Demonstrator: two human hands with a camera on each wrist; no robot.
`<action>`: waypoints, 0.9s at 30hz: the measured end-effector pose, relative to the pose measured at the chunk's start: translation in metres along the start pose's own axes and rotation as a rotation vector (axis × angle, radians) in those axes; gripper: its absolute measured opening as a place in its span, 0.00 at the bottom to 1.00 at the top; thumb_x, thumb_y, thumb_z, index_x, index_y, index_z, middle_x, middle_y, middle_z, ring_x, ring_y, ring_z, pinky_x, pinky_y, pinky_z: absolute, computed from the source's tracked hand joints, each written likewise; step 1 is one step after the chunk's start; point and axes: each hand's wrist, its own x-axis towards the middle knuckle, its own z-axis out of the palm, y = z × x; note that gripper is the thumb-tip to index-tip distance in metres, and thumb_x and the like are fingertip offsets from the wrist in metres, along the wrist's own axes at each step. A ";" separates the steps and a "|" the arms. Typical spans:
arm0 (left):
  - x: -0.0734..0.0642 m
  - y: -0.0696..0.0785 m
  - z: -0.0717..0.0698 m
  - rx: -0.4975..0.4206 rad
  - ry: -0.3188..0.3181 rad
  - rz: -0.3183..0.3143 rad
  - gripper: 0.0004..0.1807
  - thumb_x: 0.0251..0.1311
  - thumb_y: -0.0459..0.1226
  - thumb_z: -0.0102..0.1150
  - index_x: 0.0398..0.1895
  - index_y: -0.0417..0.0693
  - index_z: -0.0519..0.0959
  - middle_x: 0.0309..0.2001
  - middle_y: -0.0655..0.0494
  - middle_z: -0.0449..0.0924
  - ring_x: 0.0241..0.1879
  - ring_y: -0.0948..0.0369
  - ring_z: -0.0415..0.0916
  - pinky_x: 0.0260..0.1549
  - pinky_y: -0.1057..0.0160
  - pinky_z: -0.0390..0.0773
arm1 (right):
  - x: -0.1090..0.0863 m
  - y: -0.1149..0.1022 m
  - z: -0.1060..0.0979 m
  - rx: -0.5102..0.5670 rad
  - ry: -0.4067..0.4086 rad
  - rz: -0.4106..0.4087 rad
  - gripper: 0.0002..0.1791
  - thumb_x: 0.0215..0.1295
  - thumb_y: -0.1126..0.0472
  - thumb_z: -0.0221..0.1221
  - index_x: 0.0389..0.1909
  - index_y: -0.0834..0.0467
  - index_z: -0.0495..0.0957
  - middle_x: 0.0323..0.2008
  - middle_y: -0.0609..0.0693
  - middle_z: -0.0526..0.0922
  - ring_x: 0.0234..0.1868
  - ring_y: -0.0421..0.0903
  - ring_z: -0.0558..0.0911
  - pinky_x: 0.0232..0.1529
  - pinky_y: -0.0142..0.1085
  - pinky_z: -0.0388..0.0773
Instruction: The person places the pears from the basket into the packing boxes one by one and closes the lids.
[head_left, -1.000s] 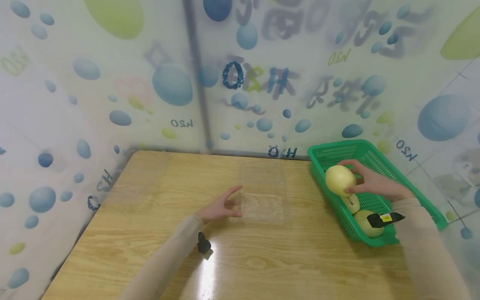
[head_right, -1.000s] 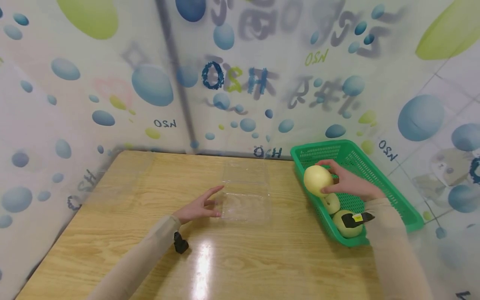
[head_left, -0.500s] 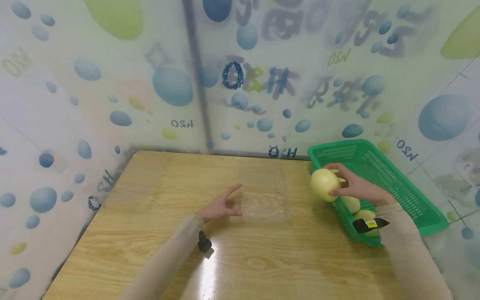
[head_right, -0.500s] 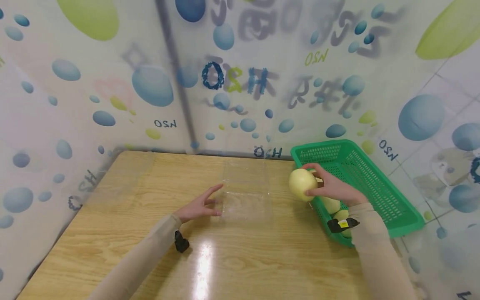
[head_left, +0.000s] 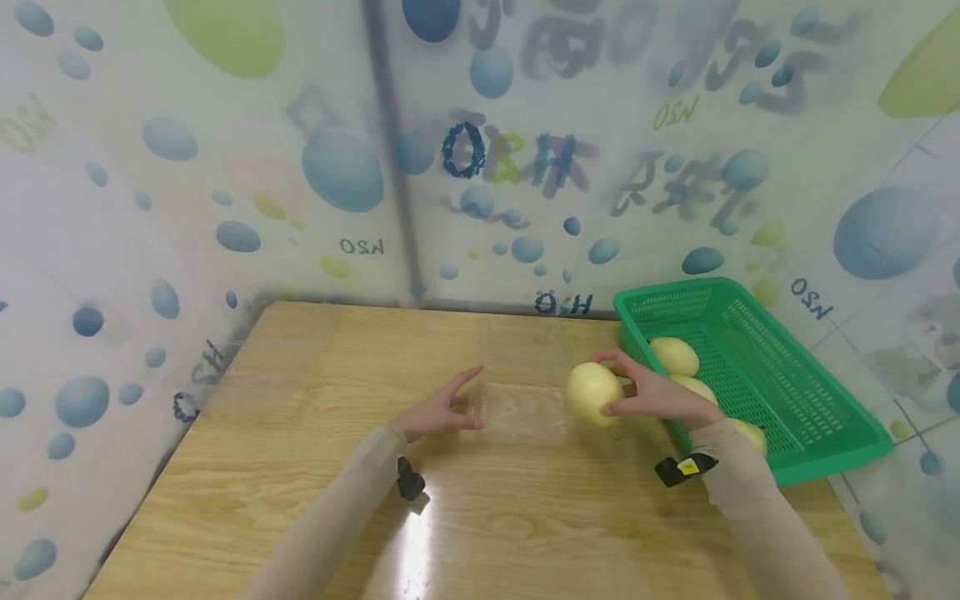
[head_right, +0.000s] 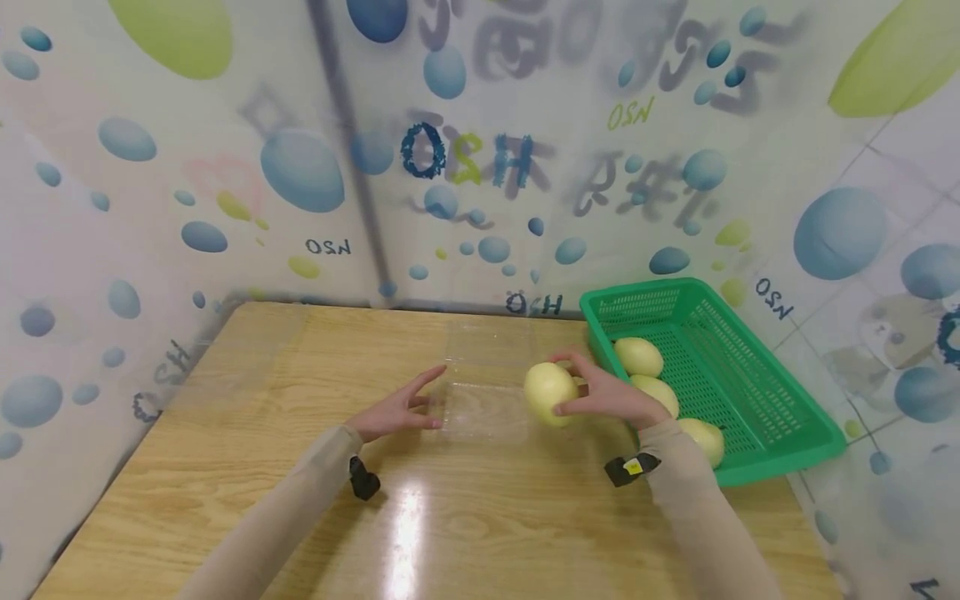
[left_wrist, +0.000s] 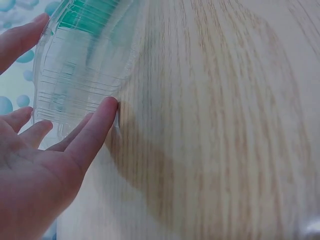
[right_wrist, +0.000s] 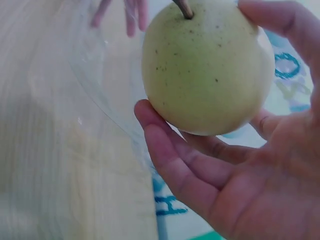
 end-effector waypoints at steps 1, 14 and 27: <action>0.000 0.000 0.000 0.001 -0.001 -0.001 0.53 0.57 0.39 0.68 0.78 0.59 0.42 0.76 0.51 0.34 0.68 0.41 0.53 0.59 0.37 0.63 | 0.004 0.000 0.004 0.002 -0.007 -0.002 0.39 0.61 0.60 0.65 0.68 0.54 0.53 0.62 0.68 0.58 0.55 0.64 0.74 0.48 0.52 0.77; 0.000 -0.002 0.001 -0.012 0.005 0.014 0.53 0.56 0.38 0.68 0.78 0.57 0.42 0.77 0.50 0.34 0.68 0.39 0.53 0.59 0.35 0.62 | 0.043 0.000 0.042 -0.003 0.021 0.025 0.40 0.60 0.55 0.65 0.67 0.56 0.54 0.63 0.68 0.62 0.60 0.64 0.69 0.54 0.54 0.72; 0.000 0.001 0.003 -0.028 0.013 0.011 0.52 0.58 0.34 0.66 0.78 0.58 0.42 0.77 0.50 0.35 0.68 0.39 0.54 0.60 0.35 0.60 | 0.085 -0.004 0.080 0.321 0.081 0.140 0.45 0.56 0.65 0.65 0.70 0.60 0.49 0.62 0.71 0.62 0.54 0.58 0.74 0.54 0.48 0.75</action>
